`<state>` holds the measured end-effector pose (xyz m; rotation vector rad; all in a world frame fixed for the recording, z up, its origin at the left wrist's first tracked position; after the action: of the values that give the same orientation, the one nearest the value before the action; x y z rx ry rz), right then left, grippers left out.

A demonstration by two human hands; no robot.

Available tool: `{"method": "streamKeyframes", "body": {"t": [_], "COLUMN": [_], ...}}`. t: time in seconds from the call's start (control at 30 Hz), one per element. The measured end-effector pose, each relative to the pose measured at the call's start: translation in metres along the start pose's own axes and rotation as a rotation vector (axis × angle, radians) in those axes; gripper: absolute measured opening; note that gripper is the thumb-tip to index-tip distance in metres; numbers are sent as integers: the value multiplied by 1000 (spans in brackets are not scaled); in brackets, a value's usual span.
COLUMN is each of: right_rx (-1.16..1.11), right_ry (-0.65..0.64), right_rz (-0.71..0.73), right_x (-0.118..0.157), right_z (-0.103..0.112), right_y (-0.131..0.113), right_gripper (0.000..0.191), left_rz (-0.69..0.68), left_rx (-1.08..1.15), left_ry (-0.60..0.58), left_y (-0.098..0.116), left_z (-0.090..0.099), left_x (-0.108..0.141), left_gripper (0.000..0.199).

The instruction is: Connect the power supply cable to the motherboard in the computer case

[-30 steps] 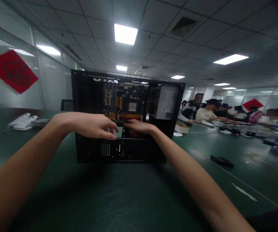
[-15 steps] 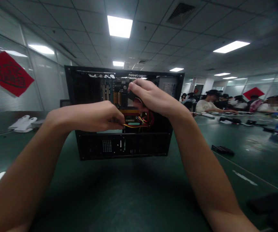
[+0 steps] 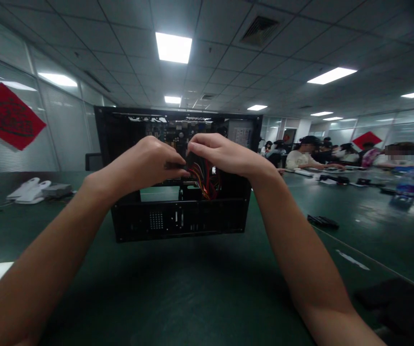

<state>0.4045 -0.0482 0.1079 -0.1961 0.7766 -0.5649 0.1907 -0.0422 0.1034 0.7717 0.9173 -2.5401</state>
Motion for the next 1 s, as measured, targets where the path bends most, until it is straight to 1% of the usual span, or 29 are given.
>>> {"method": "streamKeyframes", "body": {"t": [0.07, 0.17, 0.33, 0.4, 0.47, 0.53, 0.6, 0.67, 0.73, 0.87, 1.0], "right_rx": [6, -11, -83, -115, -145, -176, -206, -224, -235, -262, -277], "right_ry": [-9, -25, -42, -26, 25, 90, 139, 167, 193, 235, 215], "right_rz": [-2, -23, -86, -111, -110, -88, -65, -48, -36, -41, -59], "right_x": [0, 0, 0, -1, -4, -7, -9, -11, -11, -10, -11], "right_z": [0, 0, -2, -4, -6, -7, -7, -6, -4, -4, -8], "right_y": [2, 6, 7, 8, 9, 11, 13, 14, 14, 16, 19], "right_gripper": [27, 29, 29, 27, 26, 27, 28, 31, 33, 36, 41], "left_rz": [2, 47, 89, 103, 122, 142, 149, 128, 81, 9, -24], "left_rx": [-57, -107, -126, -147, -175, -178, -161, -160, -203, -283, -307], "left_ry": [-16, -54, -31, -41, -39, 4, 83, 154, 200, 255, 272], "left_y": [1, 0, -3, -2, 0, 3, 4, 4, 3, 1, -3], "left_z": [-1, -3, -5, -5, -3, -2, -3, -4, -8, -12, -14], "left_x": [0, 1, 3, 2, 0, -1, -1, -1, -1, -2, 0], "left_gripper": [34, 36, 35, 32, 29, 27, 34, 39, 37, 30, 29]}}
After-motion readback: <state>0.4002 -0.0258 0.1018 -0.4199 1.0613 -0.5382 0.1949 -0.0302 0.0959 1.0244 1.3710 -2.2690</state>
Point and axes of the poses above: each hand's wrist, its own x-axis away from the middle knuckle, its own z-axis out of the back of the hand, y = z × x, the point moved 1 cm from there along -x, towards the middle knuckle, and after that the axes turned 2 degrees about -x, right-handed, at the moved point
